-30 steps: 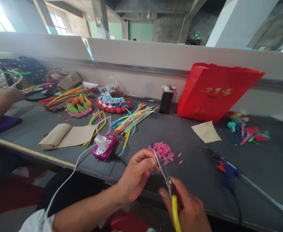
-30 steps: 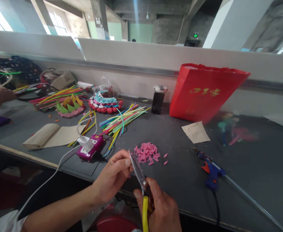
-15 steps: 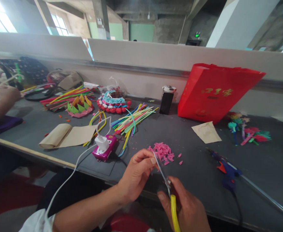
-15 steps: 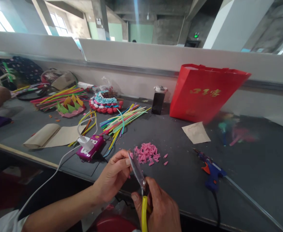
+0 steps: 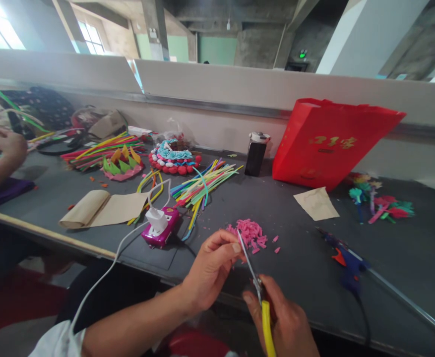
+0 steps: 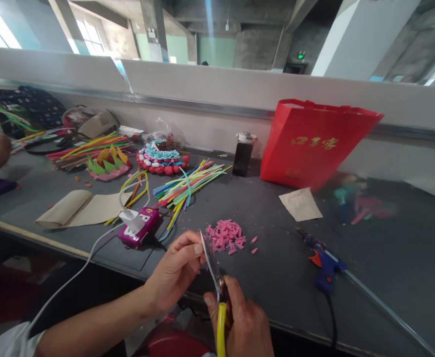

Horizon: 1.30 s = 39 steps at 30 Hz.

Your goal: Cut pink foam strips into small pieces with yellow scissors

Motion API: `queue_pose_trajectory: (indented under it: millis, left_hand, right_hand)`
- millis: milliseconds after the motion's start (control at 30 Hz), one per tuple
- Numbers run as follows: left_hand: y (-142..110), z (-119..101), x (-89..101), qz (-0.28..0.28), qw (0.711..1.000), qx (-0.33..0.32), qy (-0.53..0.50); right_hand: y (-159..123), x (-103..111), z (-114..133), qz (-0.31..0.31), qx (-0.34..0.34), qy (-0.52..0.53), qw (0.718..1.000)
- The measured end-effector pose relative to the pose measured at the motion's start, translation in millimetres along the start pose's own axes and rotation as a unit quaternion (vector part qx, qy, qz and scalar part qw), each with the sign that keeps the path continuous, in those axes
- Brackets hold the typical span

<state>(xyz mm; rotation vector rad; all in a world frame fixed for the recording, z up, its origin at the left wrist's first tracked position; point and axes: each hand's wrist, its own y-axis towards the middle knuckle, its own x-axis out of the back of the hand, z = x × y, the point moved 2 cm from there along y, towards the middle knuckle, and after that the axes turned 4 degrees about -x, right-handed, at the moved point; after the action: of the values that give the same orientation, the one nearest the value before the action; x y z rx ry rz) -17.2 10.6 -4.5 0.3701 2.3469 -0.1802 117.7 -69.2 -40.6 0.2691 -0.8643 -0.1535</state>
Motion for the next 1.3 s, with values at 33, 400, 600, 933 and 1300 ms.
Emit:
queue_pose_trajectory:
  millis: [33,400,600,933,1300]
  left_hand:
    - [0.3,0.1,0.3,-0.002,1.000,0.000,0.000]
    - [-0.5,6.5,1.3,-0.017,1.000,-0.016,0.000]
    - [0.4,2.4,-0.1,-0.014,1.000,-0.013,0.009]
    - [0.4,2.8,-0.1,-0.009,1.000,-0.005,-0.003]
    - [0.7,3.8,1.3,-0.006,1.000,0.000,-0.008]
  right_hand:
    - [0.6,0.2,-0.5,0.007,0.009,-0.012,1.000]
    - [3.8,3.4,-1.5,0.002,0.023,-0.036,0.999]
    - [2.7,2.6,0.3,0.011,-0.009,-0.050,0.999]
    - [1.4,0.9,5.1,0.002,-0.040,-0.005,0.999]
    - [-0.8,-1.5,1.3,0.019,-0.056,0.071,0.996]
